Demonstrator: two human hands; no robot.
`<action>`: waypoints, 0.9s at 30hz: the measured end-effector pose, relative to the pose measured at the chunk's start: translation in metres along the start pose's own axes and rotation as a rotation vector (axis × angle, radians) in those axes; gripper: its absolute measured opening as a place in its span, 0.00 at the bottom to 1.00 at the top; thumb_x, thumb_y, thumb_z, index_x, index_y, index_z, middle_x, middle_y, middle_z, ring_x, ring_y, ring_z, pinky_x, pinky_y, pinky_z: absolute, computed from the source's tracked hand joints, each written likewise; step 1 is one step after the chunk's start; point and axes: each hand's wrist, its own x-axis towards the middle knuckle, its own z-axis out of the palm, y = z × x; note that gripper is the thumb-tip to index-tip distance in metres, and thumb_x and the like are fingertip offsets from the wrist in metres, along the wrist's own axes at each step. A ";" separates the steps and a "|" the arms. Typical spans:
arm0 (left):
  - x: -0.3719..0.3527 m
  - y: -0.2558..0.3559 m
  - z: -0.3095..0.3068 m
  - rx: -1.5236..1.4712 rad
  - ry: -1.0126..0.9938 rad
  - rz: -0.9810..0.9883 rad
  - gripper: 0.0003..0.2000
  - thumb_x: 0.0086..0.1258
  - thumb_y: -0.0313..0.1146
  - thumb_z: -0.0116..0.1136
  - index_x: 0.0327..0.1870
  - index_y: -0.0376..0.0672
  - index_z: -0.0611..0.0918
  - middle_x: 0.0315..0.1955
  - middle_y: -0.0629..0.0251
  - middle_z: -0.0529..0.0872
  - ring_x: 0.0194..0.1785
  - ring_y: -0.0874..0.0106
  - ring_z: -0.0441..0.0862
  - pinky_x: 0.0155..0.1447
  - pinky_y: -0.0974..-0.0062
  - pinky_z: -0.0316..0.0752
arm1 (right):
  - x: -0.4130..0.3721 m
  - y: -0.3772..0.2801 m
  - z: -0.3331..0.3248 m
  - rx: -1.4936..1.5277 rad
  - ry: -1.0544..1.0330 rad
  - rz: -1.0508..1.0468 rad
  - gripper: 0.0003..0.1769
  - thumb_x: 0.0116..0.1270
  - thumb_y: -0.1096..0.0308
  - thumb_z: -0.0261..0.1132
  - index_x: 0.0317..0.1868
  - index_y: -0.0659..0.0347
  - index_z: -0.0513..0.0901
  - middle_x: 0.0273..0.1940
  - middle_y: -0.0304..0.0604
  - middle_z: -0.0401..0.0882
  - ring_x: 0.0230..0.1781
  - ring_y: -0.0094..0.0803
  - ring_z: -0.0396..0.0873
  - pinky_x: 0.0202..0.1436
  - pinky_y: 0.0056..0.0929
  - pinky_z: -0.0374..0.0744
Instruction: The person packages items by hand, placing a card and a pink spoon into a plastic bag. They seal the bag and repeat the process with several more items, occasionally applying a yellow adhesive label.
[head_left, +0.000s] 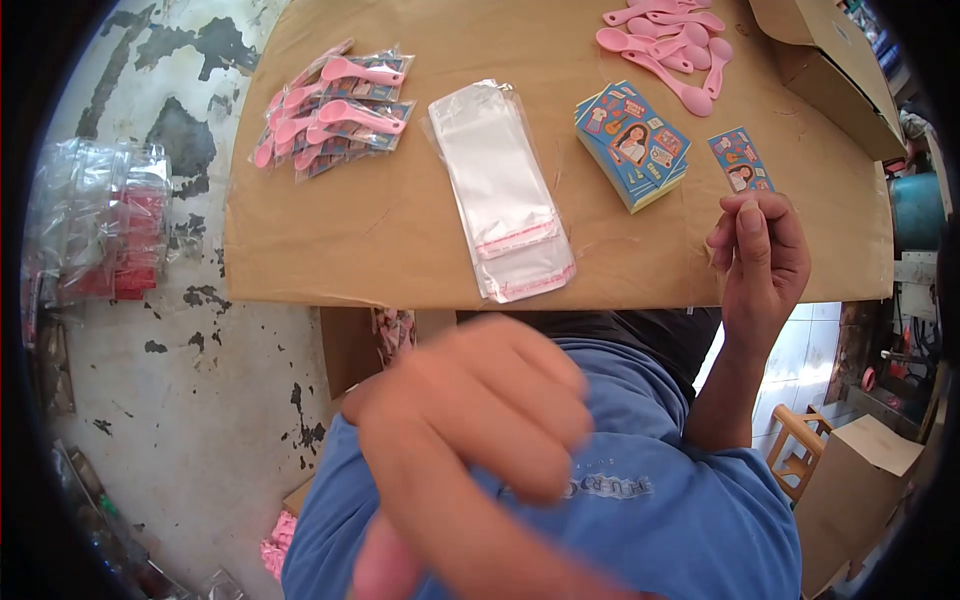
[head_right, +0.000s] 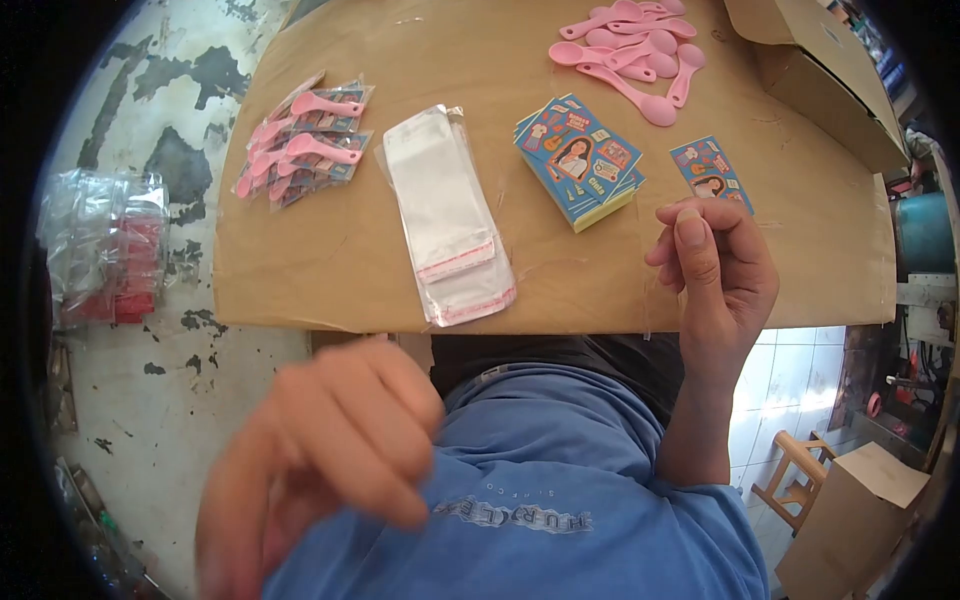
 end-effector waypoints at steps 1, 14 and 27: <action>-0.002 -0.002 0.012 -0.083 0.013 0.034 0.27 0.87 0.63 0.42 0.50 0.47 0.81 0.16 0.60 0.78 0.13 0.69 0.68 0.20 0.72 0.56 | -0.001 0.000 0.001 -0.004 -0.009 0.005 0.11 0.84 0.65 0.63 0.49 0.66 0.85 0.31 0.38 0.83 0.27 0.16 0.73 0.32 0.16 0.69; 0.011 -0.031 0.048 -0.430 -0.034 0.128 0.30 0.83 0.66 0.46 0.42 0.42 0.82 0.21 0.61 0.77 0.16 0.69 0.69 0.20 0.71 0.56 | -0.017 -0.003 -0.006 0.032 -0.033 0.056 0.11 0.84 0.65 0.63 0.48 0.66 0.85 0.33 0.38 0.84 0.28 0.16 0.75 0.33 0.16 0.71; 0.014 -0.039 0.046 -0.380 -0.153 0.221 0.32 0.84 0.65 0.43 0.40 0.39 0.80 0.22 0.62 0.73 0.18 0.66 0.71 0.21 0.68 0.58 | -0.021 -0.029 -0.021 0.140 -0.241 0.195 0.10 0.77 0.69 0.69 0.49 0.70 0.85 0.45 0.45 0.88 0.39 0.26 0.85 0.42 0.24 0.80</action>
